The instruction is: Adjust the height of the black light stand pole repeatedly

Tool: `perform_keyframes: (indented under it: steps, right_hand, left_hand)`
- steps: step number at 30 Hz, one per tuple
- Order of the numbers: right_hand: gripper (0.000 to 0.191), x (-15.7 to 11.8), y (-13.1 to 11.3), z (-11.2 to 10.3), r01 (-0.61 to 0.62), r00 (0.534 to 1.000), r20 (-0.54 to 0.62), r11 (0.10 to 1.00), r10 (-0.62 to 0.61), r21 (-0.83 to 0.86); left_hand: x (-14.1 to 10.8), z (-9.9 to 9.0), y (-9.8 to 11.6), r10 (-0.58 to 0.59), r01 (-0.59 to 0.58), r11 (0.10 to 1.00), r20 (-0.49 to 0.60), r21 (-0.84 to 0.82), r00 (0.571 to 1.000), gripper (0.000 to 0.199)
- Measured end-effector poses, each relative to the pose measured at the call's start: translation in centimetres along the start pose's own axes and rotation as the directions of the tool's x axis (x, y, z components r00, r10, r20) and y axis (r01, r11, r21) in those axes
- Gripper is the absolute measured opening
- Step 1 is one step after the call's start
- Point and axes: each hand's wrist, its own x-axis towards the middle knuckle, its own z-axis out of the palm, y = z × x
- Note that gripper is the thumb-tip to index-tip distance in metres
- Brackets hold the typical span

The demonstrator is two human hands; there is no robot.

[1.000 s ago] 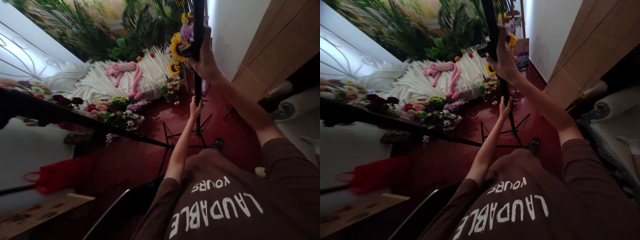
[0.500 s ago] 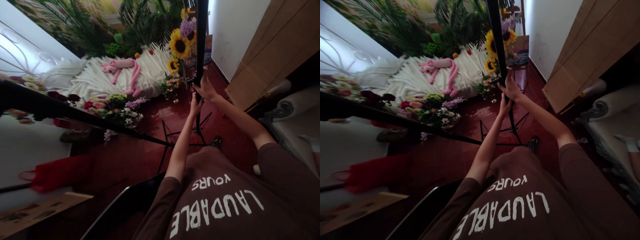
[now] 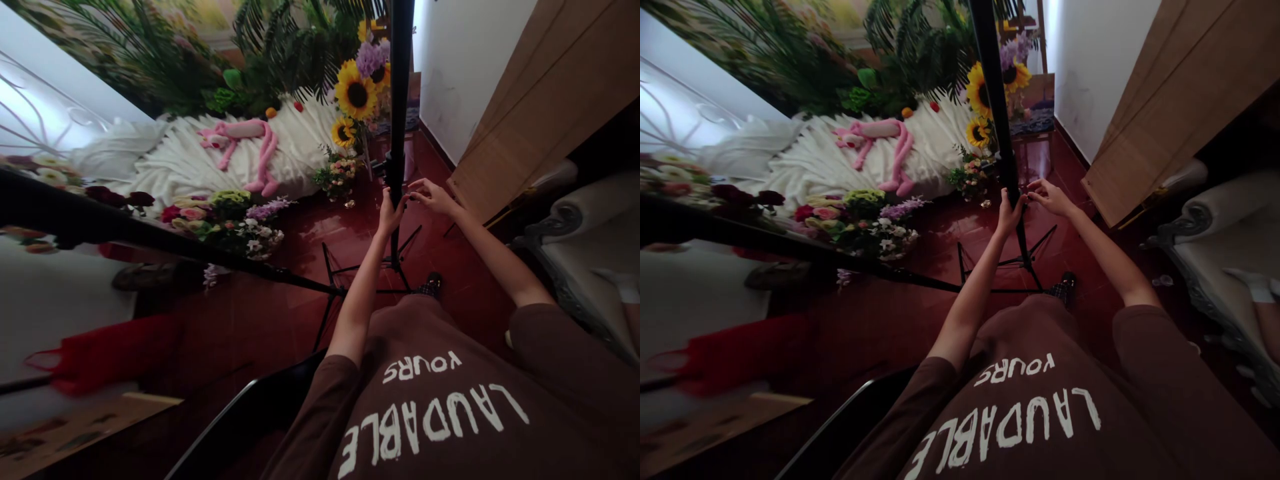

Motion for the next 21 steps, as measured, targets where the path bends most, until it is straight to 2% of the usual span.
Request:
perform_keyframes:
  steps: [6,9,12,14,16,19,21]
  right_hand:
    - [0.035,1.0,0.9,1.8,-0.072,0.996,-0.037,0.979,0.080,0.193]
    - [0.027,1.8,1.0,2.2,-0.176,0.978,-0.052,0.940,0.200,0.294]
    - [0.013,2.7,0.7,2.5,-0.382,0.909,0.013,0.821,0.416,0.424]
    - [0.013,3.0,0.5,2.7,-0.476,0.855,0.061,0.733,0.515,0.486]
    - [0.014,2.9,0.6,2.9,-0.468,0.857,0.061,0.724,0.511,0.506]
    - [0.023,1.7,1.0,2.9,-0.333,0.931,0.014,0.832,0.365,0.444]
    - [0.031,0.6,1.2,2.8,-0.216,0.971,-0.019,0.913,0.237,0.345]
  left_hand:
    - [0.1,0.0,-0.5,0.008,-0.008,1.000,0.000,0.019,1.000,0.050]
    - [0.2,-0.1,-0.2,-0.007,0.008,1.000,-0.013,0.021,1.000,0.050]
    - [0.2,-0.1,0.1,-0.011,0.012,0.999,-0.029,0.034,1.000,0.049]
    - [0.2,-0.1,0.2,-0.007,0.008,0.999,-0.028,0.045,1.000,0.050]
    - [0.2,-0.1,0.1,-0.001,0.002,0.999,-0.033,0.054,0.999,0.051]
    - [0.2,-0.1,-0.1,0.004,-0.002,0.998,-0.040,0.058,0.999,0.051]
    - [0.1,-0.1,-0.2,0.009,-0.007,0.999,-0.028,0.052,1.000,0.050]
